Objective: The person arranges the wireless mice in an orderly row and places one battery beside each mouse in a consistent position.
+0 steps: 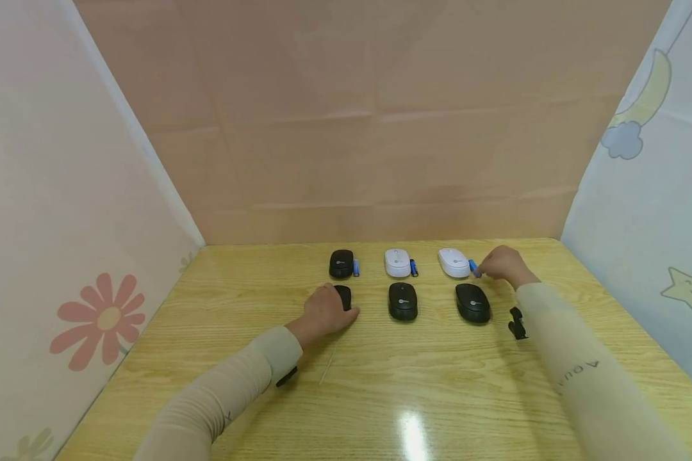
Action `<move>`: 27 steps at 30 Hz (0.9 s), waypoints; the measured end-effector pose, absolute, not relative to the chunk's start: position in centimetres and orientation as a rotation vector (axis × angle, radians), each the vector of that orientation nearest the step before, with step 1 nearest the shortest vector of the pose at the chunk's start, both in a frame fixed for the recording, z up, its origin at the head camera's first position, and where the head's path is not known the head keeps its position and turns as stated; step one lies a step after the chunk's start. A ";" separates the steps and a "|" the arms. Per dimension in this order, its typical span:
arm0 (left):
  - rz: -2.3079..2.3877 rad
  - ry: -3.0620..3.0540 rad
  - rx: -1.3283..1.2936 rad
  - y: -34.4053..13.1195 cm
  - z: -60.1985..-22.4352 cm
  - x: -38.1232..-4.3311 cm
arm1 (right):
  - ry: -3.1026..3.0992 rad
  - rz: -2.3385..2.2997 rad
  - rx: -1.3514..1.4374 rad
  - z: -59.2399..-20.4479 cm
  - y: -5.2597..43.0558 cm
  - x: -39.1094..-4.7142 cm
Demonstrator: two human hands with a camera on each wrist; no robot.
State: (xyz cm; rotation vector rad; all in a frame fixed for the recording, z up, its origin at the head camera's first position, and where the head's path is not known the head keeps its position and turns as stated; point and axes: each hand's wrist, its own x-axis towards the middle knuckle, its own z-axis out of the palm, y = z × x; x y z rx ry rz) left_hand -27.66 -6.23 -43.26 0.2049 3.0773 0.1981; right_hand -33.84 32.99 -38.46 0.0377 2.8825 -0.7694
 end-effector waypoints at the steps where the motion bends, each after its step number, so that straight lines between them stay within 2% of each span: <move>1: 0.202 3.079 0.204 -6.2 -43.3 -27.6 | 2.878 -0.799 0.038 -38.3 33.1 -33.7; 27: 0.160 3.071 0.206 -6.4 -43.6 -27.9 | 3.023 -0.653 -0.011 -33.7 36.7 -28.3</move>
